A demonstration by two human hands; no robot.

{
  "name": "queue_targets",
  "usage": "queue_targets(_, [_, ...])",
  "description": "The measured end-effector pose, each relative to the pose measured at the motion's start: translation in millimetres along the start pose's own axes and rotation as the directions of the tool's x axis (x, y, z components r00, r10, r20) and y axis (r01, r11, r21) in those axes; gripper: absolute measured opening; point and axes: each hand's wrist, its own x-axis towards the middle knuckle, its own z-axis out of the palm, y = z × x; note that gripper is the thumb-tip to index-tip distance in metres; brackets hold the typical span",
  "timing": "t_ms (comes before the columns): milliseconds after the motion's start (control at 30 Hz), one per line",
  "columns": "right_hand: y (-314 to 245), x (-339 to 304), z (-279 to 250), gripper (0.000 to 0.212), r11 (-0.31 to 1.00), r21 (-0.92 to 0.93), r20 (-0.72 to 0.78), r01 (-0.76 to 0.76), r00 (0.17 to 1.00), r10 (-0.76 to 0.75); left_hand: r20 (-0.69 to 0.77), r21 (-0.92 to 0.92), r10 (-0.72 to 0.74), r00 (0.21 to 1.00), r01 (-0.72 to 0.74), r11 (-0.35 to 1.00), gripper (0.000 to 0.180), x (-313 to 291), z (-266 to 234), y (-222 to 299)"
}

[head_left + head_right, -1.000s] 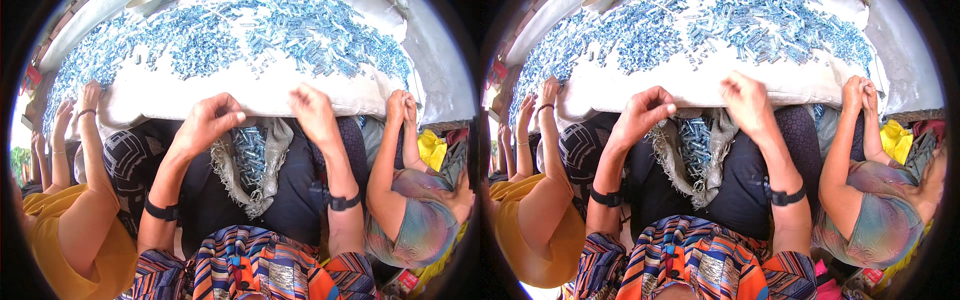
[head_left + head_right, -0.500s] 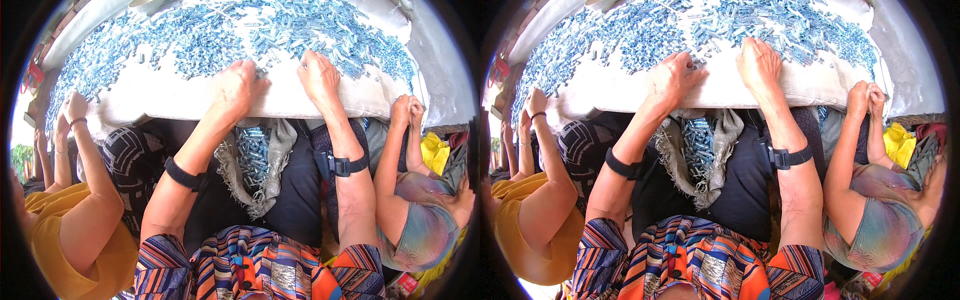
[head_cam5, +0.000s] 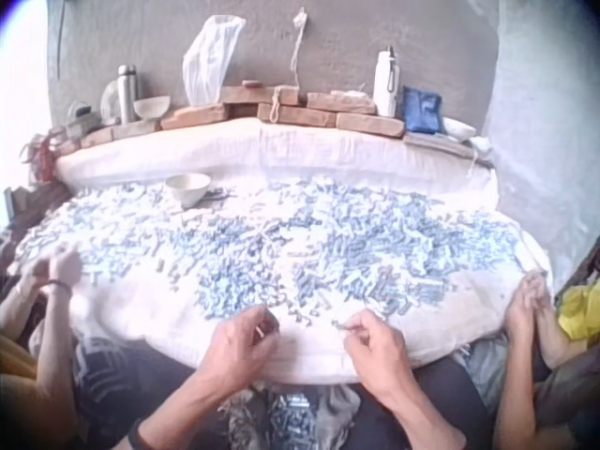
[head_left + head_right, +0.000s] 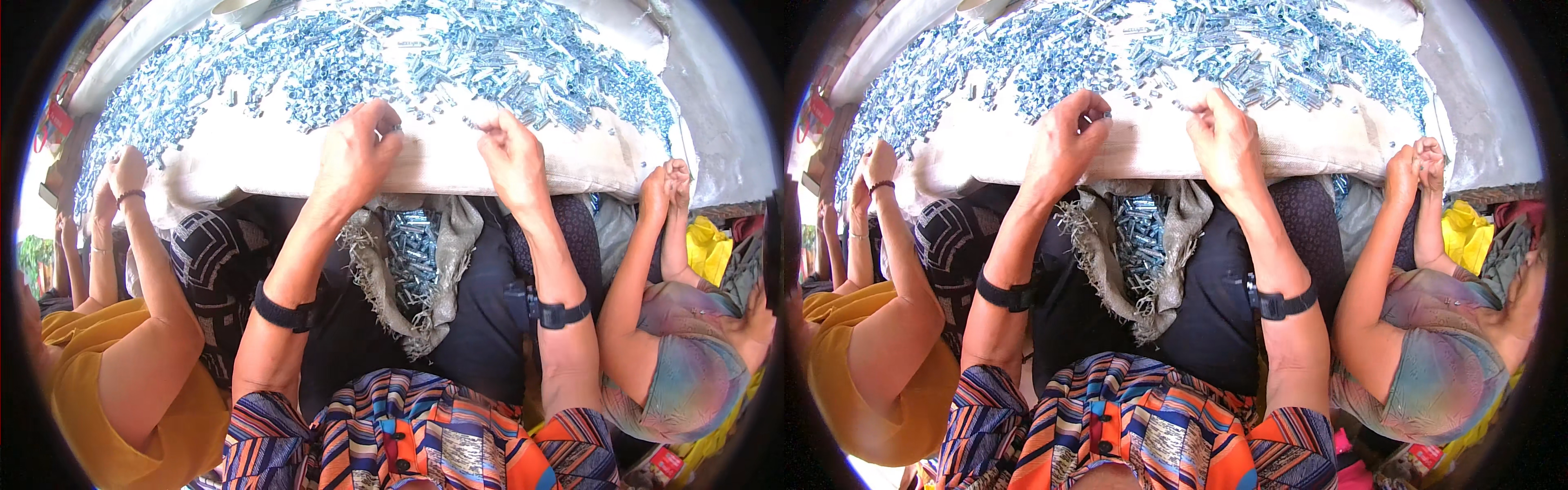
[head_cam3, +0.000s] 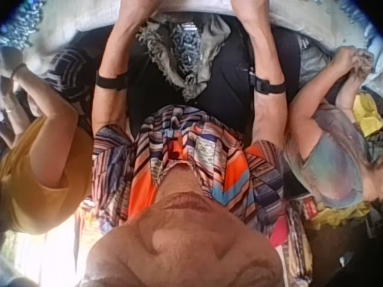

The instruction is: Inspecting and sorting small blue metal components from a large pile into a collection bag.

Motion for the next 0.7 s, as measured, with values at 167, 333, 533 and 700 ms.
queue_targets(167, [-29.0, -29.5, -1.0, 0.009, 0.759, 0.545, 0.280, -0.357, 0.931, 0.236, 0.212, -0.468, -0.209, 0.954, 0.287, 0.836, 0.012, -17.7, -12.2, 3.9])
queue_targets(333, [-38.0, -42.8, 6.0, 0.006, 0.718, 0.610, 0.274, -0.336, 0.939, 0.207, 0.310, -0.667, -0.222, 0.925, 0.378, 0.643, 0.011, -29.7, -14.4, 13.4])
queue_targets(533, [-46.1, -47.8, 10.9, 0.007, 0.712, 0.626, 0.276, -0.318, 0.944, 0.178, 0.428, -0.816, -0.174, 0.887, 0.462, 0.347, 0.010, -40.0, -17.5, 13.9])
queue_targets(700, [-49.1, -50.3, 12.5, 0.006, 0.687, 0.666, 0.281, -0.288, 0.951, 0.127, 0.444, -0.870, -0.142, 0.885, 0.464, 0.166, 0.011, -45.6, -15.6, 18.7])
